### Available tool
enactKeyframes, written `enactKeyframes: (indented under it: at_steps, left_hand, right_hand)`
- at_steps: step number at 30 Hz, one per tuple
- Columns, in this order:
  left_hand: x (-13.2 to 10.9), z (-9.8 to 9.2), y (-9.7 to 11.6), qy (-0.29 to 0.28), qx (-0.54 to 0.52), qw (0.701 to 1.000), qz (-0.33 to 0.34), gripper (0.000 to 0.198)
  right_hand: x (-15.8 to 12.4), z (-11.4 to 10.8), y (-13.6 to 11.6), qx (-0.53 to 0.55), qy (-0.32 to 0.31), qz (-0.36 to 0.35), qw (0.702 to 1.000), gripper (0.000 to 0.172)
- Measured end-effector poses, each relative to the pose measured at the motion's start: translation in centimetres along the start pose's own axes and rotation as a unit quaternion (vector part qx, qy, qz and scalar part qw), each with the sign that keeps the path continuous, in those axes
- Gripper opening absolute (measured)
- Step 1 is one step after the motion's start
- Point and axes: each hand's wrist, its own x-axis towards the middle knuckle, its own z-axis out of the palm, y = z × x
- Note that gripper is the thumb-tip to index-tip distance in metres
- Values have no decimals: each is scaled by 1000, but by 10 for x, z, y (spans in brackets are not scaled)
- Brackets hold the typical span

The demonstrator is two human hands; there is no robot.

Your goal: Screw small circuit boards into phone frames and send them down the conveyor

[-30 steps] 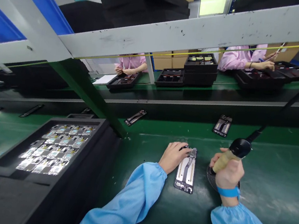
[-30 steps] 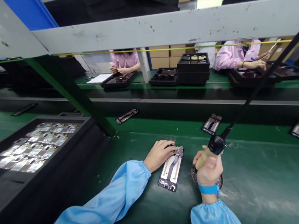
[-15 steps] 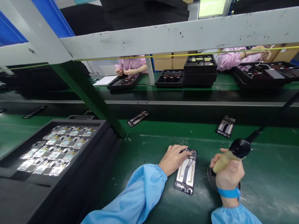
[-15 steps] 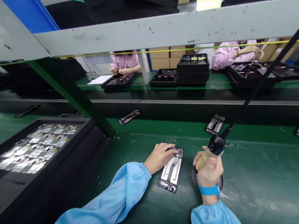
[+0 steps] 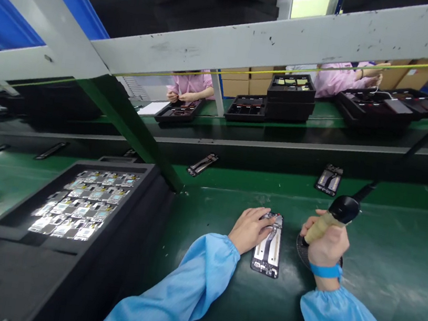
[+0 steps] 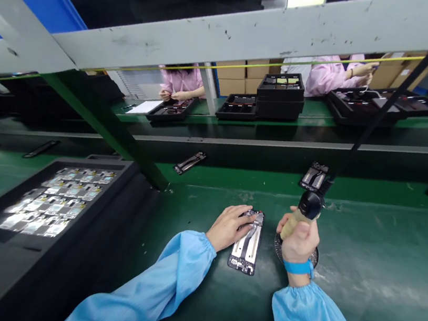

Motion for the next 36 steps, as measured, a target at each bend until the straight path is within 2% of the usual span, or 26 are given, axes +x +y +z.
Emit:
enactKeyframes:
  at_steps: [6,10,15,19,26,31,36]
  left_hand:
    - [-33,5,31,22,3,997,74,27]
    - [-45,6,44,18,-1,996,83,26]
    - [-41,5,45,0,-40,997,71,24]
    - [-39,5,47,9,-64,996,58,24]
    - [-38,1,52,-5,-73,996,46,27]
    - [-38,0,52,-13,-79,996,43,27]
    - [-37,0,52,-18,-77,996,40,26]
  right_hand:
    - [1,0,0,6,-2,-4,1000,76]
    - [1,0,-1,1,-2,-16,1000,76]
    - [4,1,-5,-5,8,-42,999,69]
    - [5,3,-15,37,25,-57,997,72]
    - [-11,6,-17,48,-46,-31,997,69]
    - [-13,8,-8,37,-55,-41,997,66]
    - [-14,7,-7,15,-61,-24,998,72]
